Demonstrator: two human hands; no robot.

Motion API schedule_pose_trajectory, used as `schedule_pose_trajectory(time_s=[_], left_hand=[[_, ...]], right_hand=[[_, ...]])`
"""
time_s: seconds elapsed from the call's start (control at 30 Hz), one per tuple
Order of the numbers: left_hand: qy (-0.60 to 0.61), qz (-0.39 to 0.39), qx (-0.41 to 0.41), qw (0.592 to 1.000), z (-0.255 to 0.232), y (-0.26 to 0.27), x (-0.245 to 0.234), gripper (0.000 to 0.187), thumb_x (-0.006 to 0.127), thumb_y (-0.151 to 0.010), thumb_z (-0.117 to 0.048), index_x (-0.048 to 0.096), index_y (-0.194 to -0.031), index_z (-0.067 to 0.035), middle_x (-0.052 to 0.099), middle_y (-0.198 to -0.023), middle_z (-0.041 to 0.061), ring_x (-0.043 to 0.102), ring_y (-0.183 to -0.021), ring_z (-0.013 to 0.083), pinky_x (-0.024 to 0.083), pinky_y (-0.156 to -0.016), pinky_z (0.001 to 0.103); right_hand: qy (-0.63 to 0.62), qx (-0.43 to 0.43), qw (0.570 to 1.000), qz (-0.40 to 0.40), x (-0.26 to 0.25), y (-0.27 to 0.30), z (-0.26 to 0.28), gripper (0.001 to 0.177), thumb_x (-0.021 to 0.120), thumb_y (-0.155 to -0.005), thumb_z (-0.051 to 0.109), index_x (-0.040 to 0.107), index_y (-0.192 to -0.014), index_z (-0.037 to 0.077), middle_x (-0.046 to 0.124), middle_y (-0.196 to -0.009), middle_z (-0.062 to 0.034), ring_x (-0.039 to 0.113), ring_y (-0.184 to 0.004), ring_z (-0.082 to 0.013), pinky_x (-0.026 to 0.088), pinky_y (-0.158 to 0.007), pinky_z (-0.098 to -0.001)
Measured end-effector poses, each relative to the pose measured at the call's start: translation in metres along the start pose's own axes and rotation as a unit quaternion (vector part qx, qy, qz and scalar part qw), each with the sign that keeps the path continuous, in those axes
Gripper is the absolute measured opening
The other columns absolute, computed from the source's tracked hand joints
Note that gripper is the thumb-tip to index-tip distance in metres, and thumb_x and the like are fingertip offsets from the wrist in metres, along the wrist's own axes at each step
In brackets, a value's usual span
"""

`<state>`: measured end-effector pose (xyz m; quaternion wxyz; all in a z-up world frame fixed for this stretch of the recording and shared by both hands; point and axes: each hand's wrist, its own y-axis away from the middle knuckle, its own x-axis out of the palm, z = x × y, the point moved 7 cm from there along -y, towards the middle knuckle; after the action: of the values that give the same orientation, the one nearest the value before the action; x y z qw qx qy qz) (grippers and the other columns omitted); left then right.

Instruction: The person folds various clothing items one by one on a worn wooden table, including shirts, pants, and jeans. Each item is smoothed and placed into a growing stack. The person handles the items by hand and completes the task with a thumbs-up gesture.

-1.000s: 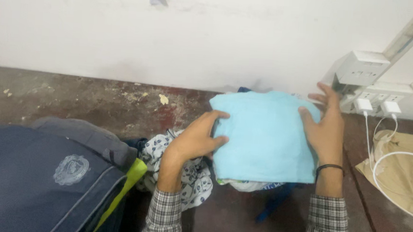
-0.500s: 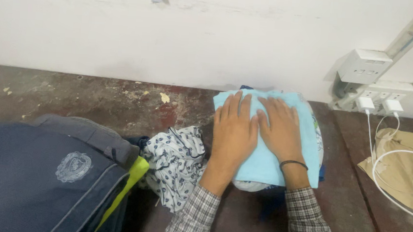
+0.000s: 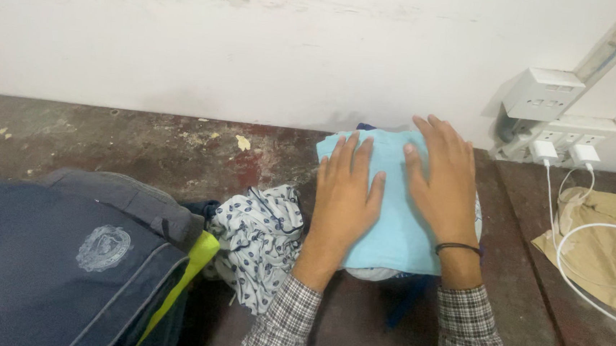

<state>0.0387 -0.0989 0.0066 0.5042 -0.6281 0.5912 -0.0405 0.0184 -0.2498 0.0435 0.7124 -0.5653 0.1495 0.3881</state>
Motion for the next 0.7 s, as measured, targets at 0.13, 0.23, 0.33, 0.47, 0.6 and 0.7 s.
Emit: schedule_pose_trajectory(time_s=[0.13,0.23,0.33,0.47,0.6,0.7], left_hand=[[0.002,-0.011,-0.013,1.000,-0.002,0.006,0.007,0.059,0.060,-0.097,-0.027,0.046,-0.150,-0.006,0.043,-0.156,0.025,0.037,-0.147,0.0457,0.028,-0.115,0.064],[0.017,-0.006,-0.020,1.000,0.006,0.008,0.011,0.059,0.060,-0.097,-0.028,0.047,-0.151,-0.008,0.044,-0.157,0.024,0.038,-0.146,0.0457,0.029,-0.116,0.063],[0.018,-0.007,-0.020,1.000,0.011,0.008,0.015,0.059,0.060,-0.098,-0.029,0.047,-0.151,-0.008,0.044,-0.157,0.025,0.039,-0.146,0.0452,0.030,-0.116,0.062],[0.025,-0.025,-0.011,0.999,0.011,0.015,0.015,0.059,0.061,-0.097,-0.029,0.048,-0.151,-0.008,0.046,-0.156,0.023,0.041,-0.147,0.0434,0.033,-0.117,0.060],[0.055,-0.033,-0.005,0.998,0.010,0.014,0.006,0.056,0.064,-0.096,-0.027,0.052,-0.147,-0.007,0.049,-0.153,0.023,0.044,-0.144,0.0428,0.035,-0.117,0.055],[0.128,-0.032,-0.017,0.991,0.017,0.013,-0.007,0.047,0.063,-0.097,-0.022,0.055,-0.140,-0.006,0.053,-0.149,0.022,0.049,-0.141,0.0407,0.039,-0.117,0.050]], right_hand=[[0.060,0.007,0.997,0.057,0.037,0.008,-0.010,0.045,0.054,-0.103,0.036,0.061,-0.141,0.015,0.051,-0.151,-0.0165,0.041,-0.145,-0.0383,0.023,-0.117,-0.0632],[0.053,0.019,0.997,0.057,0.046,0.014,-0.020,0.045,0.054,-0.102,0.036,0.061,-0.141,0.016,0.053,-0.151,-0.0142,0.041,-0.145,-0.0365,0.023,-0.118,-0.0632],[0.048,0.017,0.997,0.056,0.048,0.013,-0.024,0.044,0.055,-0.102,0.036,0.062,-0.140,0.016,0.053,-0.151,-0.0139,0.041,-0.144,-0.0370,0.024,-0.118,-0.0624],[0.045,0.017,0.997,0.053,0.048,0.017,-0.026,0.043,0.057,-0.101,0.035,0.064,-0.139,0.016,0.055,-0.150,-0.0144,0.043,-0.145,-0.0366,0.025,-0.117,-0.0621],[0.036,0.014,0.998,0.047,0.048,0.017,-0.029,0.043,0.057,-0.101,0.035,0.065,-0.139,0.017,0.056,-0.150,-0.0143,0.043,-0.144,-0.0353,0.025,-0.118,-0.0617],[0.026,0.001,0.999,0.039,0.046,0.016,-0.031,0.042,0.059,-0.101,0.035,0.066,-0.138,0.014,0.058,-0.149,-0.0159,0.045,-0.142,-0.0366,0.026,-0.117,-0.0595]])
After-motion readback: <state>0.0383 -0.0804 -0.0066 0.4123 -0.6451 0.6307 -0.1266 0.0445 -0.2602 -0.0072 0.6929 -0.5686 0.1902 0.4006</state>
